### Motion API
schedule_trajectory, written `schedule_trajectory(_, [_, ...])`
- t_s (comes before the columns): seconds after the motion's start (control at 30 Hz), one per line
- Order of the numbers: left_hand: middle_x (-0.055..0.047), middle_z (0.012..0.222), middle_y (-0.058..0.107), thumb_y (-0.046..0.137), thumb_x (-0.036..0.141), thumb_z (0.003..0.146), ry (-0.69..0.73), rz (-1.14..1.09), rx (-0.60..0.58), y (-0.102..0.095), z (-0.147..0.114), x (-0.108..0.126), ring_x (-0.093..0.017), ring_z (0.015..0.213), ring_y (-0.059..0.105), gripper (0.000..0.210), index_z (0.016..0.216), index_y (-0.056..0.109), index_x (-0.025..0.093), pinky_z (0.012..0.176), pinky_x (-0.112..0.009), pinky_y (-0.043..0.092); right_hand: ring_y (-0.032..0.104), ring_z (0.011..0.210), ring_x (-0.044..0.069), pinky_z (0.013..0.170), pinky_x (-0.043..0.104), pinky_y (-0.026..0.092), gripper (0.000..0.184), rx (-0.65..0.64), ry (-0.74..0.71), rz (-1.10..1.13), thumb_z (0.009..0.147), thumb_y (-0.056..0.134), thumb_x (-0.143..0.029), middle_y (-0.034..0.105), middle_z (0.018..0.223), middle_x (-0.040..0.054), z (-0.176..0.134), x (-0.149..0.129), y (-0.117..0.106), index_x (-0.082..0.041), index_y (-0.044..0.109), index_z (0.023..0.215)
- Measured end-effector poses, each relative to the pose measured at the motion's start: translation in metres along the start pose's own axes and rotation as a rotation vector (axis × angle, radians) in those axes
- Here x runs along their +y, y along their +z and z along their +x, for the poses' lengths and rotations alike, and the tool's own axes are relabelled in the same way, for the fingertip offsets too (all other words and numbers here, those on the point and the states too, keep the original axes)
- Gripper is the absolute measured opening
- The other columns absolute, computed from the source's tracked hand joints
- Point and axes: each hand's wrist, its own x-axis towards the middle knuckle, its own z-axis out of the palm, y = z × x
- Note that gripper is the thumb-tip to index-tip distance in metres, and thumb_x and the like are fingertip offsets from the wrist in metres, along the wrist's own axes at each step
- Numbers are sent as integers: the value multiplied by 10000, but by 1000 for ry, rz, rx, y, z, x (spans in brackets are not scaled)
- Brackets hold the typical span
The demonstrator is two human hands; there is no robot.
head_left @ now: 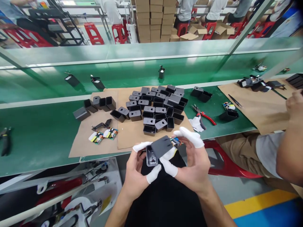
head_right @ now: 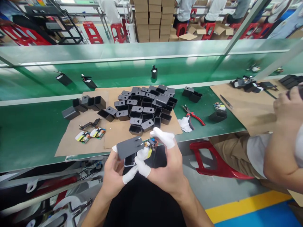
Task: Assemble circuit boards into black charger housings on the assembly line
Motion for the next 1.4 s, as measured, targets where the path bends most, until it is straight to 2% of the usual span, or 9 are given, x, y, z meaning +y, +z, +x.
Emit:
schedule_trajectory(0.1, [-89, 1386, 617, 897, 119, 773, 66, 2, 2, 1, -1, 5, -226, 1216, 714, 708, 1393, 607, 300, 974, -286, 633, 749, 1130, 303, 1035, 525, 645, 652, -103, 208, 318, 752, 940, -207, 725, 1251, 95, 3, 8, -1, -281, 698, 1353])
schedule_trajectory(0.27, [-93, 1350, 623, 905, 106, 745, 125, 82, 5, 2, -5, 18, -240, 1226, 712, 745, 1409, 615, 278, 982, -297, 634, 777, 1069, 332, 987, 574, 662, 525, -84, 385, 716, 824, 883, -479, 777, 1188, 101, -1, 20, -3, -273, 736, 1283])
schedule_trajectory(0.67, [-149, 1397, 665, 894, 2, 678, 348, -2, 1, 2, -12, 21, -308, 1298, 703, 876, 1461, 562, 212, 1103, -446, 610, 755, 1123, 416, 945, 590, 654, 760, -100, 403, 800, 627, 957, -663, 798, 1208, 138, -17, -3, -12, -259, 765, 1241])
schedule_trajectory(0.87, [-172, 1391, 579, 905, 52, 670, 460, 41, 2, -1, -11, 20, -379, 1323, 655, 846, 1443, 594, 197, 1090, -564, 601, 752, 1128, 430, 922, 614, 652, 780, -119, 431, 835, 649, 909, -747, 804, 1170, 144, -25, -2, -16, -261, 768, 1243])
schedule_trajectory(0.93, [-156, 1330, 592, 873, 155, 762, 379, -31, -30, -3, -12, 20, -361, 1267, 679, 664, 1384, 648, 212, 1065, -559, 607, 752, 1128, 429, 930, 613, 651, 772, -116, 409, 832, 649, 916, -731, 806, 1171, 142, -25, -2, -18, -263, 768, 1245])
schedule_trajectory(1.03, [-93, 1096, 661, 770, 397, 895, 60, -386, -152, -6, -11, 18, -287, 981, 752, 420, 1270, 656, 246, 865, -477, 658, 757, 1119, 421, 949, 604, 650, 683, -120, 385, 783, 688, 936, -636, 805, 1175, 142, -22, -5, -18, -255, 769, 1229])
schedule_trajectory(1.17, [-25, 886, 596, 803, 501, 761, -279, -713, -264, -5, -4, 16, -219, 697, 666, 438, 1060, 616, 242, 591, -359, 586, 771, 1097, 396, 945, 597, 663, 409, -132, 351, 689, 882, 820, -505, 809, 1126, 126, -15, -18, -11, -270, 778, 1214])
schedule_trajectory(1.27, [-33, 904, 539, 822, 545, 677, -357, -720, -291, -3, 1, 17, -197, 648, 603, 464, 946, 620, 227, 535, -351, 529, 768, 1088, 405, 927, 606, 672, 467, -158, 266, 661, 869, 814, -592, 804, 1116, 120, -10, -26, -3, -300, 783, 1233])
schedule_trajectory(1.4, [-43, 890, 526, 814, 593, 681, -313, -590, -344, -3, 4, 16, -218, 714, 577, 473, 931, 643, 229, 645, -390, 515, 776, 970, 388, 841, 569, 687, 615, -283, 218, 718, 762, 900, -644, 801, 1020, 114, -8, -28, 1, -282, 791, 1247])
